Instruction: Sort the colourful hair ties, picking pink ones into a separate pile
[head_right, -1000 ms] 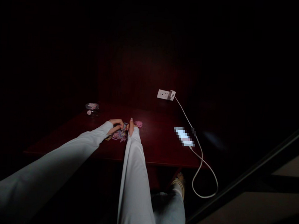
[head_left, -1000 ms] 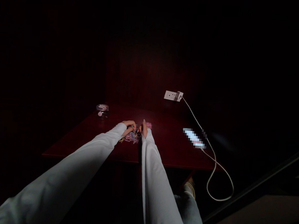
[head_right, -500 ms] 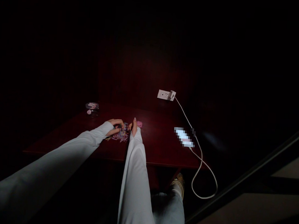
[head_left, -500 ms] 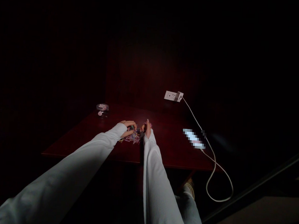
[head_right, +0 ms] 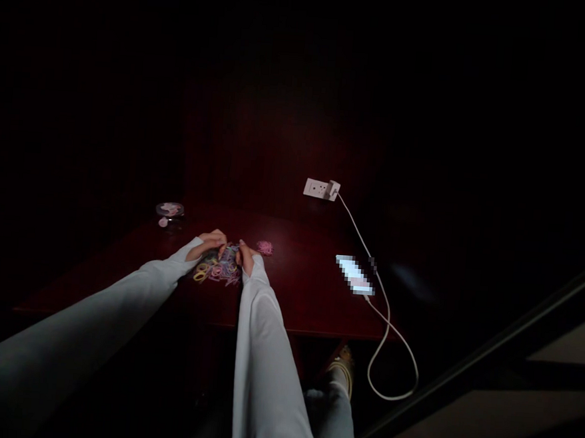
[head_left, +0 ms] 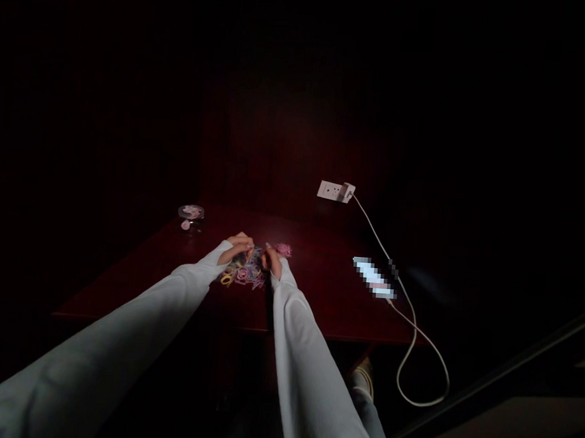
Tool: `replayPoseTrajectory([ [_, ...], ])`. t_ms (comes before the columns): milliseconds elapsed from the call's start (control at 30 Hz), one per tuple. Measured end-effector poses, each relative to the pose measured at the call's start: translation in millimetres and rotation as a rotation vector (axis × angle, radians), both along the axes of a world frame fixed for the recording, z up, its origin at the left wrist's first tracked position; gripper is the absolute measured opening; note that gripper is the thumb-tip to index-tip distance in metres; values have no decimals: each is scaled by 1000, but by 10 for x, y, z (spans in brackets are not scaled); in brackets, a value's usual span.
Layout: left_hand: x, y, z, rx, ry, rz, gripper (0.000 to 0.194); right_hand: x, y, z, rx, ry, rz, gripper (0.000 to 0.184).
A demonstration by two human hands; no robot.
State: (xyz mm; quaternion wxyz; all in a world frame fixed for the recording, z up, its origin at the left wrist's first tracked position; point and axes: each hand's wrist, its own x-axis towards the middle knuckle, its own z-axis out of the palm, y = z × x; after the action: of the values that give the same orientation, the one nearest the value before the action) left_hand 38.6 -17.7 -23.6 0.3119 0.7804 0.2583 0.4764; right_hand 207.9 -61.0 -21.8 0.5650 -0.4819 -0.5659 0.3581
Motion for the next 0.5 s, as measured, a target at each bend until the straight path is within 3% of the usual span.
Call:
replayPoseTrajectory([
  [200,15,35,152,-324,-148,-321,57,214,139,-20,-125,187,378,77],
  [267,11,77,183,-424,-164,-434,56,288,185,-39,-158,191,439,74],
  [367,7,145,180,-525,-199,-454,56,367,282,-51,-159,219,459,71],
  [500,11,239,113,-526,-254,-410,52,381,442,15,-166,294,426,72],
])
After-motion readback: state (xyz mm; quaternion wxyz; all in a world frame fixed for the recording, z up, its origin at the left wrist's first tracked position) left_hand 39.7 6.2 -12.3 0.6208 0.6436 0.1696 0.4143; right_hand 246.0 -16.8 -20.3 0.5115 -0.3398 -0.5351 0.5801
